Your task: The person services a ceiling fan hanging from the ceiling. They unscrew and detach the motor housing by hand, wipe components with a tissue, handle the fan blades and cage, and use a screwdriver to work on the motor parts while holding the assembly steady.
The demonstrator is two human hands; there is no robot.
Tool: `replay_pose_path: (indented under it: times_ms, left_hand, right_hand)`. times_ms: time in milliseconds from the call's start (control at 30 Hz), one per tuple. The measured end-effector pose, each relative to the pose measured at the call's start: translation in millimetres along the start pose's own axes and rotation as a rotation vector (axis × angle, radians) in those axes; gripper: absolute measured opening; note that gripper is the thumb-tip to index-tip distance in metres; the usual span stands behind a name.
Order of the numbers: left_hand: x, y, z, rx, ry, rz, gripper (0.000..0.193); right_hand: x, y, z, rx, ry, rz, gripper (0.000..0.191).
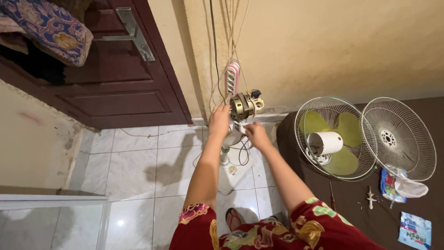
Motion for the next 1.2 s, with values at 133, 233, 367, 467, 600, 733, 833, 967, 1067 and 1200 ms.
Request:
replay_pose_path:
  times_ms: [133,233,367,467,600,733,833,967,1067,1200]
  left_hand:
    - [-2.0,-5.5,0.6,-0.016,0.023,-0.060,0.034]
    - [-6.7,-6.1,4.9,-0.045,0.005,-0.101,0.026]
    - [-2.7,-6.5,3.1,-0.074,0.025,-0.161,0.027]
    - [-3.9,-7.8,0.8,-0.087,0.048,-0.166,0.035]
    - [-6.8,-10.9,-2.9,-0.086,0.107,-0.153,0.038]
    - [-10.7,-7.2,-20.2,-0.173,0.064,-0.159,0.037]
    - [-1.9,-5.1,-28.1,-0.216,0.020,-0.070,0.034]
    - [12.4,-25.0,-34.2,-0.156,-0.051,0.059,0.018]
    - [18.1,-52.7,-33.9,-0.072,-0.126,0.119,0.011]
    - [23.9,-75.7,-30.1,-0.076,-0.163,0.208,0.017]
  right_hand:
    - [67.1,-21.0,-0.8,-0.206,0.497,-0.169,0.022]
    - [59.7,-31.4,7.7,0.007,0.528,-0.039,0.037]
    - [-18.3,4.0,17.4,0.066,0.048,-0.229,0.062]
    - [-24.9,19.7,10.3,0.059,0.122,0.115,0.060]
    - [8.9,44.0,-9.0,-0.252,0.372,-0.056,0.042]
    - [2.6,40.3,-12.3,-0.295,0.134,0.010,0.043]
    - [10.2,35.5,-20.3,-0.349,0.094,0.004,0.041]
    - [2.4,27.5,-19.6,-0.400,-0.018,0.083,0.041]
    - [-16.9,27.3,-8.7,-0.458,-0.150,0.112,0.036]
    - [-44.3,25.1,15.8,-0.517,-0.310,0.062,0.037]
Point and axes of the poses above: each hand's wrist, its own z-axis towards the middle knuckle, its own y-axis out of the palm, x = y × z, the point moved 10 cm from there along z, towards the middle knuckle, and after that the axes turned 9 degrees about x, right-handed, at the moved point
